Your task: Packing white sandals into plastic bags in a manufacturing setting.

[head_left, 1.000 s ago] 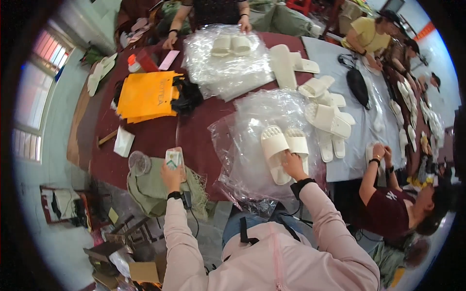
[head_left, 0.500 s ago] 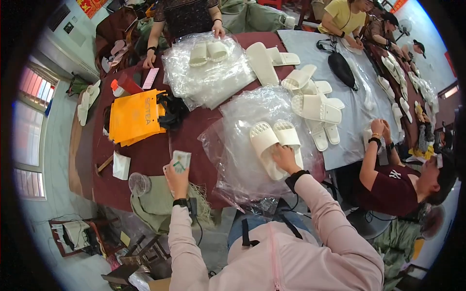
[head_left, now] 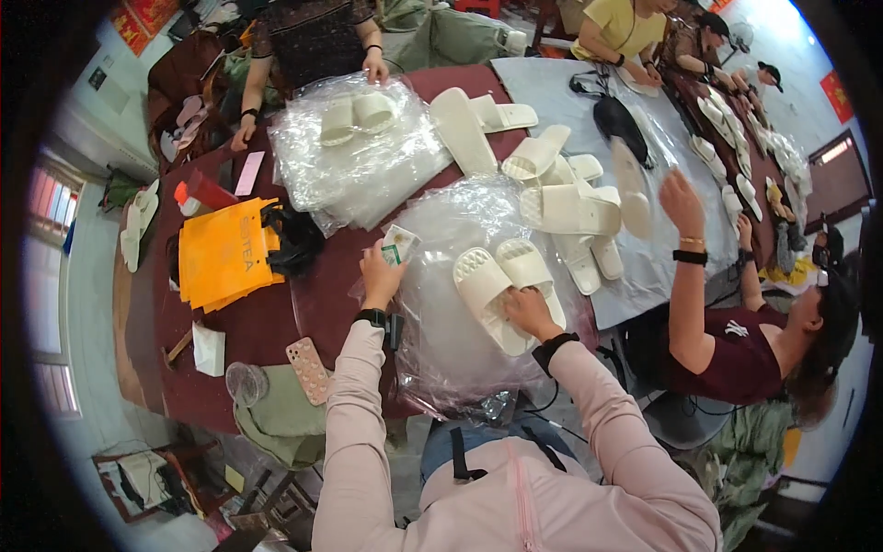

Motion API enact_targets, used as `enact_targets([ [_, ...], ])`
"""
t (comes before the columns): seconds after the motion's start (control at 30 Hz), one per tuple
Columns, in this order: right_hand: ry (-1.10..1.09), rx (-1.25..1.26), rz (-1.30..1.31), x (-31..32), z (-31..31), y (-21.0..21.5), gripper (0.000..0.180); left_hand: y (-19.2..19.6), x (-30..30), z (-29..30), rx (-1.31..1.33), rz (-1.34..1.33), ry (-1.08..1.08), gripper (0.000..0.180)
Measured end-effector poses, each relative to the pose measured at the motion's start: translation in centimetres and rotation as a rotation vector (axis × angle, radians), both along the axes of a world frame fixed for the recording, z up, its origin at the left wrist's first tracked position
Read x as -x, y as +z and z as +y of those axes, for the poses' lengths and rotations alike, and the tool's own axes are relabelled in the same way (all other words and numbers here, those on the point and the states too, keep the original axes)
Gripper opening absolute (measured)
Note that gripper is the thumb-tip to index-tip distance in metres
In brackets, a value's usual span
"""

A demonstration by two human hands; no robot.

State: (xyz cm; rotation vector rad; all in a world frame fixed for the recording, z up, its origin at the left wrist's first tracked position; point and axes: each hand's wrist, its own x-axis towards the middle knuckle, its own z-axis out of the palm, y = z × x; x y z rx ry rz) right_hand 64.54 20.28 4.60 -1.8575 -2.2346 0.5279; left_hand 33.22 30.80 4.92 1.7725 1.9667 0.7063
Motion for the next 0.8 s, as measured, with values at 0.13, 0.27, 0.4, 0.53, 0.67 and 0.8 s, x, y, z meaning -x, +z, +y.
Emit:
enact_targets([
  [0.13,-0.002,-0.022,0.101,-0.3,0.4,-0.2,0.031,-0.2,-1.1,0.8,0.054,0.055,-0.033,0.071],
  [0.27,-0.016,-0.043,0.062,-0.1,0.8,-0.3,0.031,0.4,-2.1,0.7,0.171,0.163,-0.021,0.071],
  [0.4,-0.016,-0.086,0.14,0.2,1.0,0.2,0.03,1.1,-2.7,-0.1,-0.123,0.359,0.028,0.063],
  [0.53,-0.086,-0.055,0.271,0.5,-0.4,2.1,0.031,-1.5,-3.4,-5.1,-0.115,0.313,-0.53,0.046],
  [0.67,-0.408,-0.017,0.832,-2.4,-4.6,5.6,0.035,1.0,-7.6,-13.4,-0.06,0.116,-1.074,0.047],
  [0.8,-0.473,0.157,0.973,-4.9,-9.9,8.5,0.032,0.5,-9.7,-16.2,-0.03,0.359,-1.164,0.06],
])
